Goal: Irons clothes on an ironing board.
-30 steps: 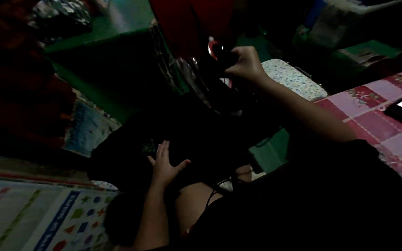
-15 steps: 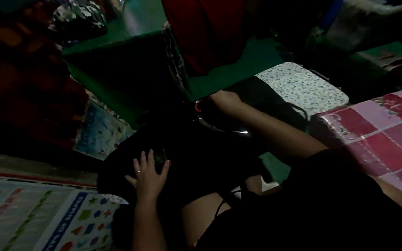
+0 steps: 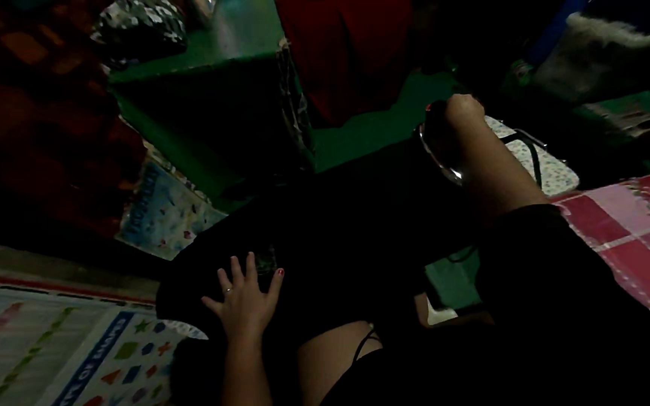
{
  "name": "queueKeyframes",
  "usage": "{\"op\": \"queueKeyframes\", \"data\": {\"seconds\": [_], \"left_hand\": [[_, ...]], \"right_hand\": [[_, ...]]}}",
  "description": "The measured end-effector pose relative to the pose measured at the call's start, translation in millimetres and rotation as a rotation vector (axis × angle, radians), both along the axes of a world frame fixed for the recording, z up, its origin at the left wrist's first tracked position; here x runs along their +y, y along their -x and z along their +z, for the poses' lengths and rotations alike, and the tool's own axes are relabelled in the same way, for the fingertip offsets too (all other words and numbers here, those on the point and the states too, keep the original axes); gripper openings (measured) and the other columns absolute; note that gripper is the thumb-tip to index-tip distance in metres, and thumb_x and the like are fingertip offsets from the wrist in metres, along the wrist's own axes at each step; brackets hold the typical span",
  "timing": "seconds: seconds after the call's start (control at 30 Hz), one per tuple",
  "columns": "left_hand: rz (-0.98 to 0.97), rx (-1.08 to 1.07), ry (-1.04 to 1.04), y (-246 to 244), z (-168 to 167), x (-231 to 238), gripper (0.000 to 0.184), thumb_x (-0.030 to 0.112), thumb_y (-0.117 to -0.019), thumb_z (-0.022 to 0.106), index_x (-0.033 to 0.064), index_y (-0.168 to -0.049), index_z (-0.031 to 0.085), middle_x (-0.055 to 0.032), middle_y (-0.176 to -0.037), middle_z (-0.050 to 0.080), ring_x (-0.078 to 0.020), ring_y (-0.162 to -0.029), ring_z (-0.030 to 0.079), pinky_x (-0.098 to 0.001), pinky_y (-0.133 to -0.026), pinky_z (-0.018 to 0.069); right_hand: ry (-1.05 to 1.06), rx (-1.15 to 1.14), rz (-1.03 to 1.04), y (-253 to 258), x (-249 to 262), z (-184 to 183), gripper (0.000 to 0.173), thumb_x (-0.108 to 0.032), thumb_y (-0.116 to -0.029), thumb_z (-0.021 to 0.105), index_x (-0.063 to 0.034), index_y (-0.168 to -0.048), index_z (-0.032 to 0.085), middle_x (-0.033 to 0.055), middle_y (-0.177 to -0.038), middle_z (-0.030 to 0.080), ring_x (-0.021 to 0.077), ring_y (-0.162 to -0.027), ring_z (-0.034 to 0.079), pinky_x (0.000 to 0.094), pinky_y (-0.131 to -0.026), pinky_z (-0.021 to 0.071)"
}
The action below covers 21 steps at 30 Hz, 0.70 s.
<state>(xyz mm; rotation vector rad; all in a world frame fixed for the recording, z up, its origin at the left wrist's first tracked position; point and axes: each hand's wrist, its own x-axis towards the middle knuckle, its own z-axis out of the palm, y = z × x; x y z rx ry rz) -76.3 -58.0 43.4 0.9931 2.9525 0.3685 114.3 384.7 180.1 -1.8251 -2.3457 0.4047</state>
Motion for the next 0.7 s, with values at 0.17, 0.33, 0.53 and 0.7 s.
{"op": "queueKeyframes", "data": {"seconds": [0.17,0.33,0.53,0.7], "left_hand": [[-0.057,-0.006,0.019,1,0,-1,0.081,0.069,-0.0992,0.038,0.0186,-0.162,0.033,-0.0177,-0.169,0.023,-0.0494,-0.154,0.016,-0.0834,-0.11,0.0044],[-0.185,-0.128,0.062,11,25,25,0.08,0.062,-0.0993,0.052,0.014,-0.16,0.035,-0.0221,-0.168,0.022,-0.0507,-0.154,0.014,-0.0846,-0.109,0.0043],[-0.322,-0.069,0.091,49,29,81,0.081,0.066,-0.0971,0.052,0.0157,-0.159,0.039,-0.0163,-0.167,0.027,-0.0447,-0.156,0.016,-0.0836,-0.11,0.0025],[-0.329,-0.054,0.065,46,17,93,0.076,0.065,-0.1015,0.041,0.0165,-0.16,0.037,-0.0142,-0.168,0.029,-0.0433,-0.156,0.017,-0.0821,-0.112,0.0016]], "right_hand": [[0.056,-0.092,0.315,-20,-17,-7,0.036,-0.019,-0.0936,0.077,0.0107,-0.112,0.066,0.0325,-0.114,0.066,0.0486,-0.107,0.066,0.0671,-0.091,0.0509],[0.114,0.008,0.702,-60,-68,-5,0.031,-0.008,-0.094,0.075,0.0074,-0.12,0.066,0.0279,-0.107,0.069,0.0433,-0.102,0.067,0.0616,-0.093,0.0503],[-0.102,-0.034,0.418,-45,-58,-16,0.025,-0.022,-0.0985,0.068,0.0013,-0.108,0.068,0.027,-0.101,0.07,0.0478,-0.1,0.069,0.0682,-0.081,0.052],[-0.103,-0.087,0.243,-3,2,-9,0.035,-0.026,-0.0985,0.07,0.0048,-0.114,0.068,0.0301,-0.119,0.067,0.0503,-0.115,0.064,0.0698,-0.09,0.0492]]}}
